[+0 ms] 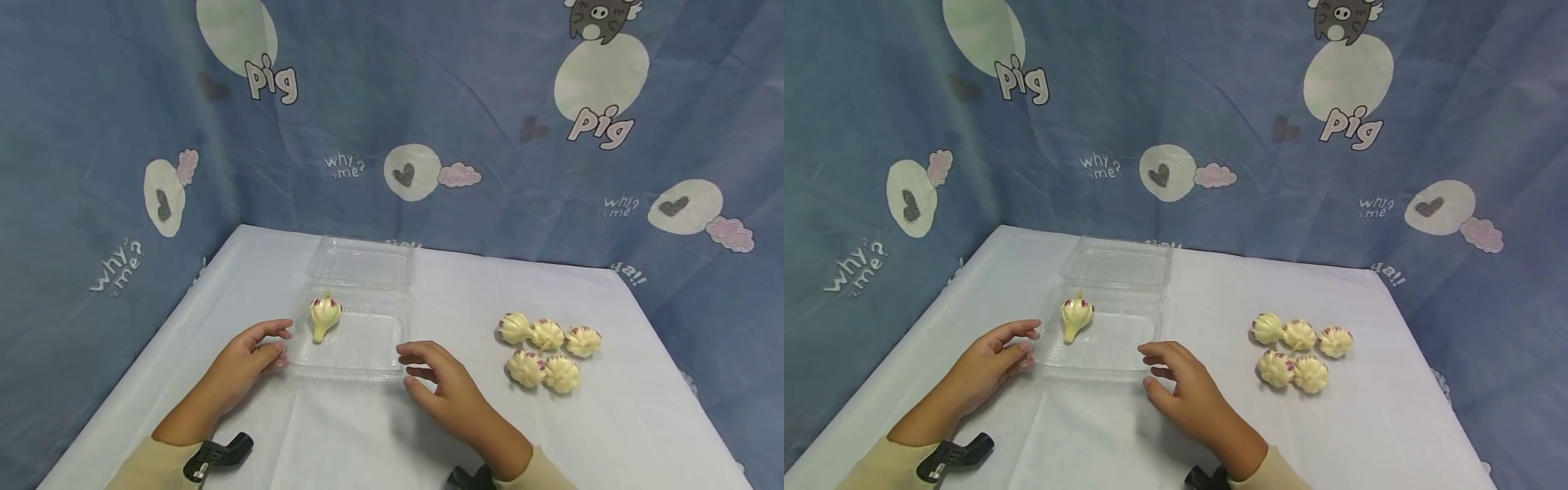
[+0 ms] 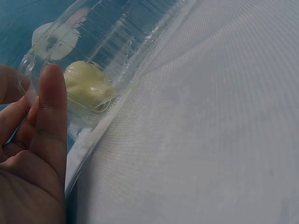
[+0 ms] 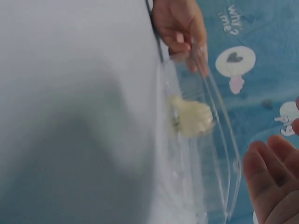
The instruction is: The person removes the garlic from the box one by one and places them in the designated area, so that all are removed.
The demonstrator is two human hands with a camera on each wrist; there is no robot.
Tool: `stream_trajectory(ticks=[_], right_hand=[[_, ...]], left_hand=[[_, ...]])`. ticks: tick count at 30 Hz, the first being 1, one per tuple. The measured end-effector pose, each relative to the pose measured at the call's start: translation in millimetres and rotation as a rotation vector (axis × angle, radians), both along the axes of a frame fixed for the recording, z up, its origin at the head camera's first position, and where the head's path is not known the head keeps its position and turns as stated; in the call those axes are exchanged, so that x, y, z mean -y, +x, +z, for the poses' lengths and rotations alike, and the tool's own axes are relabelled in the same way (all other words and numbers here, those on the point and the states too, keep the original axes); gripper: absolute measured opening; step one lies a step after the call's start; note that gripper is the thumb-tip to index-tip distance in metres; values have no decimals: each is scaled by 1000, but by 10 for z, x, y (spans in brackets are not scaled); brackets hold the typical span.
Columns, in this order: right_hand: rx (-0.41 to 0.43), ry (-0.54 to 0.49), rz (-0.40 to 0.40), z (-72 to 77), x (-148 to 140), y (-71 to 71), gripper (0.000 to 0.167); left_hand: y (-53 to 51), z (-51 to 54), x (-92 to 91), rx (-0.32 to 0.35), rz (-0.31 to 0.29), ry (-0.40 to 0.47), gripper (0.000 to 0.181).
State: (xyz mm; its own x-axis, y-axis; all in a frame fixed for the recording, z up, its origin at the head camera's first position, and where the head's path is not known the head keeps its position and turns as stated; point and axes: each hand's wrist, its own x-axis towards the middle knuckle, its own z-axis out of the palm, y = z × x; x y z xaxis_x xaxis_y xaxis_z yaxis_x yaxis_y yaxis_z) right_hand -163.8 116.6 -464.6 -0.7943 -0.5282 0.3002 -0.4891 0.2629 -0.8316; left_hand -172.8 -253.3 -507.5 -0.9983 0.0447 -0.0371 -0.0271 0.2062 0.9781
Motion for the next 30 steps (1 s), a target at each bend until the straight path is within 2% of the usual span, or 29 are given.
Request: stream_trajectory(ticks=[11, 19, 24, 30], right_hand=[[34, -9, 24, 36, 265, -50, 50], [134, 0, 51, 143, 404, -147, 47], [190, 22, 65, 157, 501, -201, 48], [223, 13, 43, 182, 616, -252, 47]], left_hand=[[0, 11, 31, 9, -10, 10, 44], [1, 76, 34, -19, -19, 12, 43], [-3, 49, 37, -19, -16, 10, 43], [0, 24, 35, 2, -19, 16, 44]])
